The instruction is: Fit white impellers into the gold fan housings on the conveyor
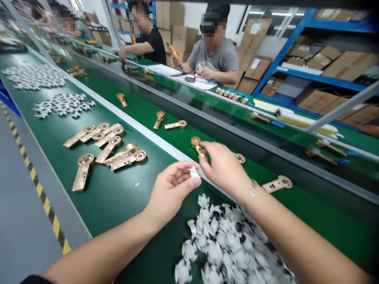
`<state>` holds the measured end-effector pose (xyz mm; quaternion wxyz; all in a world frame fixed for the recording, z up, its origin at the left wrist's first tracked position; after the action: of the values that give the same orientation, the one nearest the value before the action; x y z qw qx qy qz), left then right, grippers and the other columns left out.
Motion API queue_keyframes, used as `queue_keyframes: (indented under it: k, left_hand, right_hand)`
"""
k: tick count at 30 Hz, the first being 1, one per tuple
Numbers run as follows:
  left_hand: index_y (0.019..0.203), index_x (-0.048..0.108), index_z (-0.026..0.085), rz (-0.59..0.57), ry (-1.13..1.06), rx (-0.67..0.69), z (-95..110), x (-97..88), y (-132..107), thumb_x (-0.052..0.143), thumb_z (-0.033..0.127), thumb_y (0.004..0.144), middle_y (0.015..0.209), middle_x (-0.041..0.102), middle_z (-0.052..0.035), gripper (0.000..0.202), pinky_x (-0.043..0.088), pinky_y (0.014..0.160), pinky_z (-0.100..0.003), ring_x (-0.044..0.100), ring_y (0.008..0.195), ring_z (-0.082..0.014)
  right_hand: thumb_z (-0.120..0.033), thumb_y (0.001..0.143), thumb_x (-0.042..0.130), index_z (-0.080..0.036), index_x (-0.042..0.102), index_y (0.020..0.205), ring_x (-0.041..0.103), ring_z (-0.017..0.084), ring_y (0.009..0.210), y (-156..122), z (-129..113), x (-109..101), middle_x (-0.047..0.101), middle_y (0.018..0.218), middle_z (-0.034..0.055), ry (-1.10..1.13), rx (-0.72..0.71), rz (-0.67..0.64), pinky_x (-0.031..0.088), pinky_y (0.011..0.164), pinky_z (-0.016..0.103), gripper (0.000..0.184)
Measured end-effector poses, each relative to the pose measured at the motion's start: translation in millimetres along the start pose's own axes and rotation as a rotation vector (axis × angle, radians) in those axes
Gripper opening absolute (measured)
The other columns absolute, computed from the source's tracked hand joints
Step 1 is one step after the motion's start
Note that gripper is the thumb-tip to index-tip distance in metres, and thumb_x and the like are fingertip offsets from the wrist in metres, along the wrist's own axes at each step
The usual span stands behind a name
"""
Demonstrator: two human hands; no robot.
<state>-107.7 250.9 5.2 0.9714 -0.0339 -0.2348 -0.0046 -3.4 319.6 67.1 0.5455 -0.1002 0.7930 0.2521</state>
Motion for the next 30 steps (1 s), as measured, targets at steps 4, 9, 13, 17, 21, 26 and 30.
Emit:
queue_keyframes:
  k: [4,9,13,17,21,26,30]
  left_hand:
    - [0.102,0.072,0.019,0.050,-0.044,0.076,8.9,-7.6,2.4,0.082,0.017,0.077,0.099,0.076,-0.0035,0.027,0.056,0.078,-0.018,0.067,0.082,-0.0090]
    - [0.103,0.073,0.017,0.060,-0.138,0.094,8.3,-7.8,2.2,0.084,0.020,0.074,0.094,0.076,-0.0061,0.031,0.055,0.080,-0.022,0.069,0.085,-0.0129]
    - [0.102,0.074,0.016,0.085,-0.209,0.105,2.1,-12.0,4.5,0.090,0.029,0.066,0.089,0.073,-0.0075,0.042,0.054,0.072,-0.021,0.066,0.076,-0.0124]
    - [0.101,0.077,0.013,0.109,-0.212,0.041,-7.0,-16.9,5.2,0.097,0.034,0.051,0.087,0.069,-0.0085,0.058,0.053,0.067,-0.021,0.064,0.070,-0.0117]
    - [0.101,0.076,0.015,0.091,-0.188,0.072,12.7,-19.4,-0.3,0.095,0.034,0.058,0.098,0.071,-0.0096,0.051,0.051,0.064,-0.018,0.061,0.067,-0.0080]
    - [0.102,0.072,0.019,0.052,-0.162,0.125,47.0,-18.5,-9.9,0.085,0.024,0.075,0.106,0.074,-0.0073,0.031,0.053,0.077,-0.018,0.064,0.089,-0.0118]
    - [0.102,0.072,0.018,-0.125,-0.133,0.006,38.3,0.8,-13.1,0.085,0.019,0.074,0.111,0.075,-0.0082,0.031,0.057,0.078,-0.022,0.067,0.092,-0.0150]
  right_hand:
    - [-0.034,0.097,0.061,-0.017,0.058,0.129,0.062,0.023,0.111,130.5,4.3,44.4,0.060,0.130,0.0102,-0.018,0.117,-0.070,0.053,0.095,0.046,0.036]
    - [-0.035,0.097,0.061,-0.016,0.059,0.128,0.065,0.021,0.105,172.6,-23.1,62.1,0.061,0.127,0.0097,0.010,0.048,-0.126,0.056,0.089,0.042,0.036]
    - [-0.036,0.097,0.061,-0.019,0.060,0.125,0.064,0.022,0.105,168.3,-23.0,70.5,0.062,0.125,0.0090,0.061,-0.064,-0.142,0.055,0.089,0.042,0.033]
    - [-0.034,0.093,0.064,-0.017,0.058,0.126,0.064,0.023,0.104,150.8,-5.8,58.4,0.063,0.119,0.0094,0.159,-0.120,-0.094,0.052,0.094,0.046,0.037]
    - [-0.035,0.089,0.060,-0.020,0.047,0.133,0.064,0.024,0.101,82.2,17.6,8.7,0.060,0.115,0.0111,0.270,-0.081,0.034,0.054,0.090,0.039,0.049]
    - [-0.043,0.092,0.060,-0.031,0.041,0.129,0.066,0.018,0.096,-31.6,24.5,-39.9,0.057,0.118,0.0077,0.776,0.119,0.034,0.057,0.080,0.027,0.042]
    - [-0.047,0.086,0.068,-0.032,0.052,0.124,0.065,0.015,0.084,-82.8,15.8,-45.9,0.061,0.113,0.0048,1.032,0.237,-0.031,0.057,0.073,0.022,0.043]
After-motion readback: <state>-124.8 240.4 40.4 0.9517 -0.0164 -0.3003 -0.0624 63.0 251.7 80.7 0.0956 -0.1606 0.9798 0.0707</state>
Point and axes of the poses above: each hand's wrist, its own y-axis towards the middle knuckle, its own x-axis out of the palm, z = x × y, the point moved 10 cm from there along y, towards the middle knuckle
